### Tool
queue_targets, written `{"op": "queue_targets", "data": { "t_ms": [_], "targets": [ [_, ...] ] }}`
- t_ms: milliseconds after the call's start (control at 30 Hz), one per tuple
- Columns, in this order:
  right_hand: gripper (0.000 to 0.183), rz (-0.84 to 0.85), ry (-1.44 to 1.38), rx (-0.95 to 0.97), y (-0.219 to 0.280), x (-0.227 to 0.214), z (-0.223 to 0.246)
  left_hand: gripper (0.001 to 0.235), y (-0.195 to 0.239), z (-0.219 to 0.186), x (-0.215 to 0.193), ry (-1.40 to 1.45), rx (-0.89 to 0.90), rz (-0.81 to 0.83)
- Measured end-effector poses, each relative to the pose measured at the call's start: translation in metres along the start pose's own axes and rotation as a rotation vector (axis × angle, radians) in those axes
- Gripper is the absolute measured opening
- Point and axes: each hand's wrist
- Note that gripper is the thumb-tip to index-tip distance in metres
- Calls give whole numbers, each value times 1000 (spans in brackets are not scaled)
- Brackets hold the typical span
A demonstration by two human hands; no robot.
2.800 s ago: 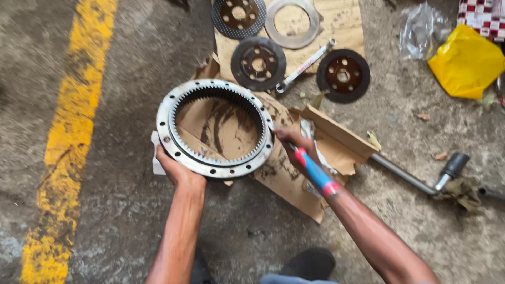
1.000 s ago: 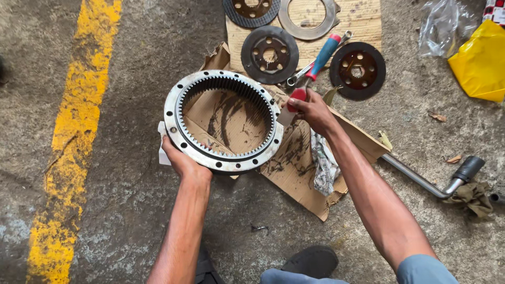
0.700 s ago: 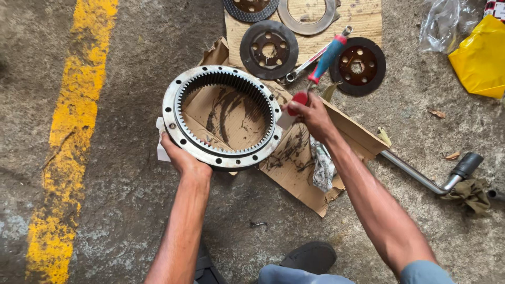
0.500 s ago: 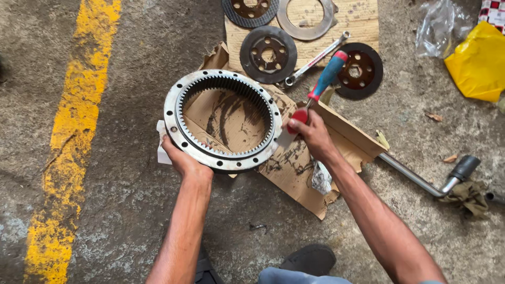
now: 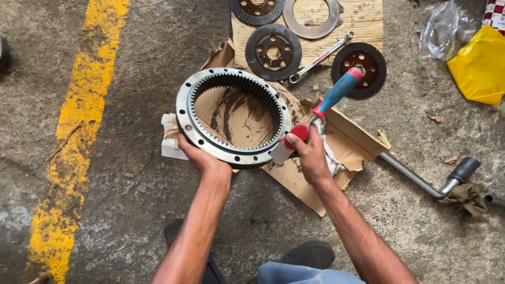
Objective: The person wipes metal plates with a cloth and uses a scraper on the surface of a large gear while handling various mechanical components on a piece of cardboard.
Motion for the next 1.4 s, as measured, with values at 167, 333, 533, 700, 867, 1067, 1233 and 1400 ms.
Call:
{"op": "queue_targets", "data": {
  "t_ms": [167, 333, 533, 700, 867, 1067, 1233, 1400],
  "targets": [
    [29, -124, 60, 31, 5, -7, 11, 71, 21, 14, -4, -13, 37, -100],
    [26, -170, -82, -11, 18, -15, 9, 77, 37, 35, -8, 70, 18, -104],
    [26, -156, -131, -37, 22, -18, 7, 80, 51, 60, -11, 120, -34, -142],
    [27, -185, 134, -81, 14, -29, 33, 82, 59, 66, -22, 92, -22, -147],
    [28, -141, 208, -24, 34, -19, 40, 86, 68, 66, -16, 94, -108, -109],
    [29, -217, 341, -96, 22, -30, 44, 86, 75, 64, -16, 103, -141, -86],
    [27, -261, 409, -48, 25, -37, 42, 89, 80, 65, -18, 45, -185, -142],
    [28, -236, 342, -224, 29, -32, 34, 91, 83, 63, -13, 59, -185, -85]
  ]
}}
Point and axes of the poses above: each hand's wrist, its own y-axis away from the middle knuckle, its own x-axis out of the palm, z = x × y, and after that the axes turned 10 degrees about -z, right-handed
